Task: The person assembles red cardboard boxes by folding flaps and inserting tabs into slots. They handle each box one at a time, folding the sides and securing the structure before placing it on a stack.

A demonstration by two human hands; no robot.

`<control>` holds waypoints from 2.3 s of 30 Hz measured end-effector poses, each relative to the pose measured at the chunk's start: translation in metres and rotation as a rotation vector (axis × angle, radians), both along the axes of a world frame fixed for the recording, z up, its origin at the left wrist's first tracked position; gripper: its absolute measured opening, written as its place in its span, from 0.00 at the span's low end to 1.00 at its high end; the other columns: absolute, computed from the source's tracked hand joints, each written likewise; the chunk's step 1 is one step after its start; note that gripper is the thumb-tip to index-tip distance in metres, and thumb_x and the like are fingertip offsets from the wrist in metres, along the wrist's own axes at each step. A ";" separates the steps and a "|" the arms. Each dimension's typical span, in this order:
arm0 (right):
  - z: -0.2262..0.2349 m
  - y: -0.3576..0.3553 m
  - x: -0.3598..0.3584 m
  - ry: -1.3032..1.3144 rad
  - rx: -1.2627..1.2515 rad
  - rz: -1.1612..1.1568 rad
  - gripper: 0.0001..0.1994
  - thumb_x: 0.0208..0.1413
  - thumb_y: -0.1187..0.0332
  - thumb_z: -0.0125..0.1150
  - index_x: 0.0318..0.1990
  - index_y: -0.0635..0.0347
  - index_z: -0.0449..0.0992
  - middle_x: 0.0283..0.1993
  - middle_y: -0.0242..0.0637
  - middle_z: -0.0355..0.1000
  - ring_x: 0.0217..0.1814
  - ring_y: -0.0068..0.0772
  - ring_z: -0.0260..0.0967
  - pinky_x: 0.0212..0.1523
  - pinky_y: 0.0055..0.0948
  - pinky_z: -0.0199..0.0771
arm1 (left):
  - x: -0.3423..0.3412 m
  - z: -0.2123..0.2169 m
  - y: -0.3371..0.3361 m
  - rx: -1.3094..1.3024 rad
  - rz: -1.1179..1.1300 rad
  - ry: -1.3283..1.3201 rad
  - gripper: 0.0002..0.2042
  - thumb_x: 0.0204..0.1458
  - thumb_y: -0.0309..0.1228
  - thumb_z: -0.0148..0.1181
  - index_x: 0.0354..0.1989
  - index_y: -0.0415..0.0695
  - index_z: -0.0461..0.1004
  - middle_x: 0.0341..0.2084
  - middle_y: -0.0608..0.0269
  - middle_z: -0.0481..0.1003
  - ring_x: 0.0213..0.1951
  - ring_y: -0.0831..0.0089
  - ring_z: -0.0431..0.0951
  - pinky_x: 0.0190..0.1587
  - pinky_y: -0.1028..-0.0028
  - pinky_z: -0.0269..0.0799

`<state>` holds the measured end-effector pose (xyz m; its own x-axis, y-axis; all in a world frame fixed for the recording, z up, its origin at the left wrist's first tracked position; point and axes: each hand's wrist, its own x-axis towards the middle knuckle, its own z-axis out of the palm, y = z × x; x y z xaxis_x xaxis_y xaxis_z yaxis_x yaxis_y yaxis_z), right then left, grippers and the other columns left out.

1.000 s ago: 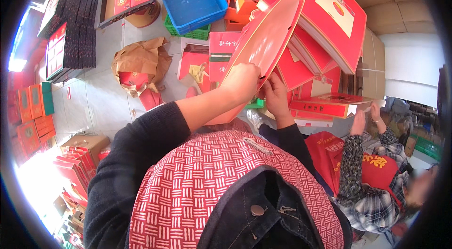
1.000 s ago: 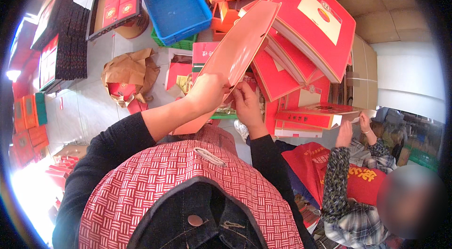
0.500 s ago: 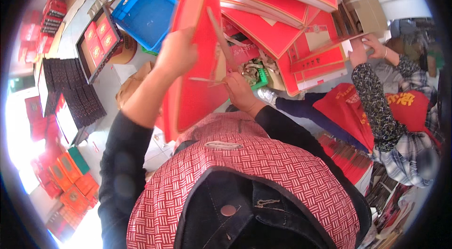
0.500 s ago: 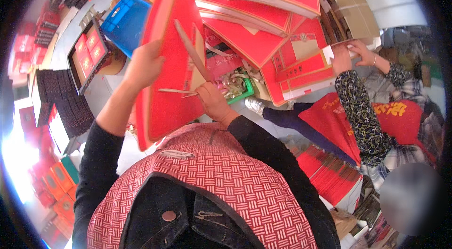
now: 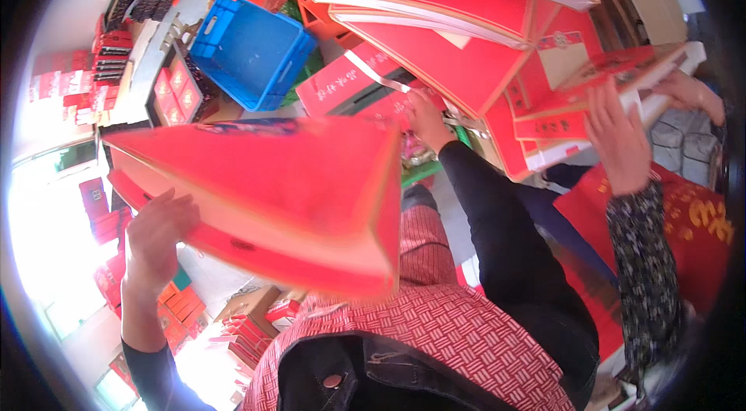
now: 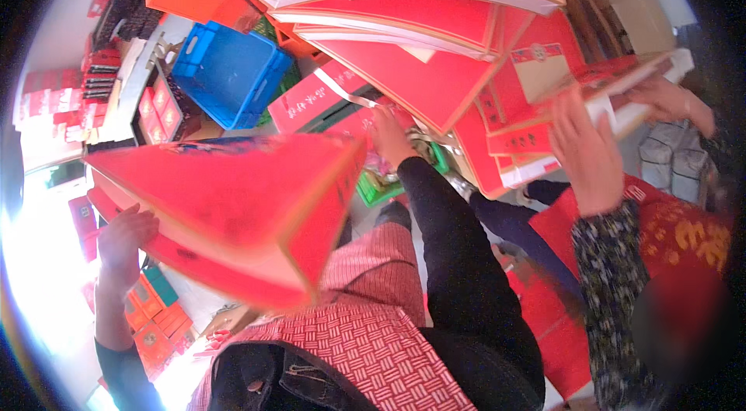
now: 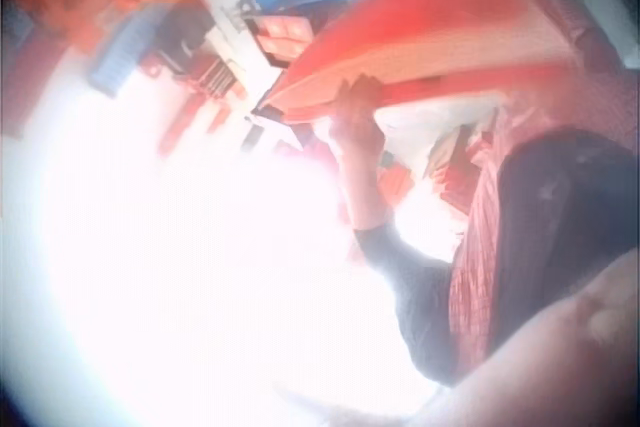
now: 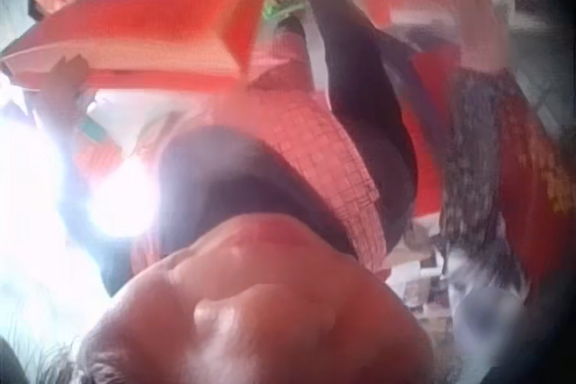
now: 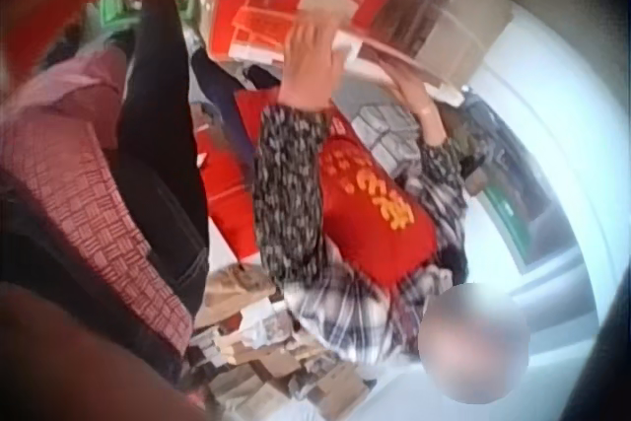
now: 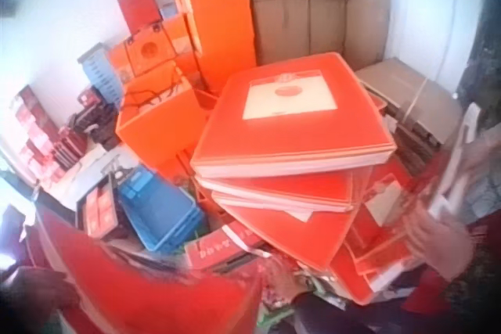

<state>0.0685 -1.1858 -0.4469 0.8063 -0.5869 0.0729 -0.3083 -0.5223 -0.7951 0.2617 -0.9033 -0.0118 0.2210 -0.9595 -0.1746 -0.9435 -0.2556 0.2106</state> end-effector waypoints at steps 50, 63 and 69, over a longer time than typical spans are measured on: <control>0.362 0.190 0.124 -0.217 1.107 0.498 0.15 0.56 0.64 0.47 0.24 0.66 0.74 0.16 0.29 0.64 0.16 0.14 0.56 0.18 0.14 0.54 | 0.033 -0.145 0.070 -0.814 0.528 1.148 0.33 0.40 0.10 0.46 0.60 0.45 0.57 0.56 0.58 0.61 0.59 0.71 0.59 0.59 0.74 0.53; 0.283 0.259 0.176 0.218 0.758 0.387 0.18 0.57 0.60 0.49 0.23 0.65 0.73 0.17 0.30 0.63 0.21 0.20 0.60 0.23 0.23 0.59 | 0.067 -0.175 0.104 -0.681 0.905 1.531 0.24 0.59 0.46 0.38 0.43 0.39 0.73 0.21 0.63 0.72 0.27 0.77 0.70 0.32 0.77 0.65; 0.218 0.220 0.208 0.290 0.471 -0.094 0.24 0.52 0.49 0.54 0.29 0.68 0.75 0.23 0.37 0.70 0.21 0.26 0.65 0.23 0.26 0.63 | 0.065 -0.184 0.105 -0.533 0.923 1.024 0.15 0.56 0.36 0.48 0.38 0.35 0.74 0.24 0.62 0.72 0.29 0.79 0.69 0.34 0.76 0.65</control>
